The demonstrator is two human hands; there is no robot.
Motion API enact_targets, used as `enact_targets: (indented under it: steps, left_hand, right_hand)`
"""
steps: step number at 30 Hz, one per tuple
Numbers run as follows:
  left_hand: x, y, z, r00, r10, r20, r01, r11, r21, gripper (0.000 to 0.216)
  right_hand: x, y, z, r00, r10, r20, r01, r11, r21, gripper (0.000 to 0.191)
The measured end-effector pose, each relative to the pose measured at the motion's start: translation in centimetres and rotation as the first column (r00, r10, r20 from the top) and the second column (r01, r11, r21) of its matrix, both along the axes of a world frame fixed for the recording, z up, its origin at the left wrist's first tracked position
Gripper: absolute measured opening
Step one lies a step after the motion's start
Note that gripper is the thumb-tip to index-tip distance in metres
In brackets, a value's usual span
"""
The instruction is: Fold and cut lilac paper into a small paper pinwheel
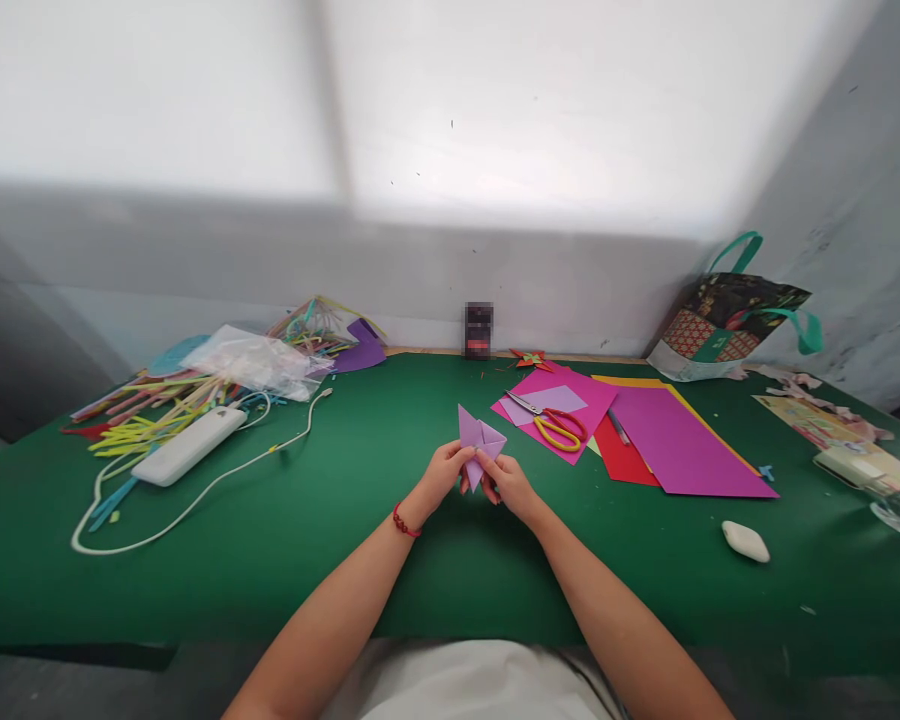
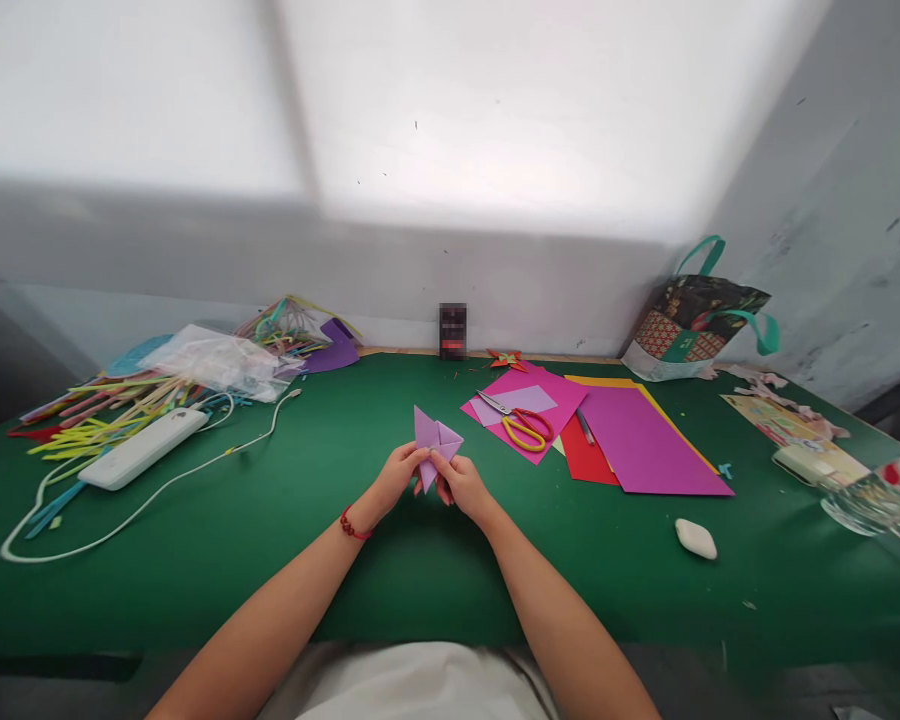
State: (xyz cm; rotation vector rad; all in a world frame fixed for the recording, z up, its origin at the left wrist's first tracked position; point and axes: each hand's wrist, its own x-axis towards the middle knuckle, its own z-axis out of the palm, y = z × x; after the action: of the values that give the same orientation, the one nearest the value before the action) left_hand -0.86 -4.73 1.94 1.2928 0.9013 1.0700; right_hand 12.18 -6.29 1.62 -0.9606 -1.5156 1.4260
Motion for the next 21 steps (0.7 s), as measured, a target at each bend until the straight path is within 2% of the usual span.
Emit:
enact_targets:
  steps: [8, 14, 21]
  left_hand:
    - [0.04, -0.19, 0.27, 0.997, -0.053, 0.059, 0.055, 0.998, -0.030, 0.031]
    - [-0.03, 0.04, -0.03, 0.987, -0.153, 0.042, 0.154, 0.988, -0.032, 0.054]
    - [-0.22, -0.07, -0.01, 0.986, -0.165, -0.011, 0.165, 0.986, -0.025, 0.059]
  right_hand:
    - [0.08, -0.06, 0.20, 0.998, 0.015, -0.055, -0.017, 1.000, -0.027, 0.060]
    - [0.15, -0.03, 0.29, 0.997, 0.029, -0.073, -0.033, 0.999, -0.043, 0.057]
    - [0.27, 0.23, -0.07, 0.999, 0.021, -0.042, -0.023, 0.999, -0.042, 0.056]
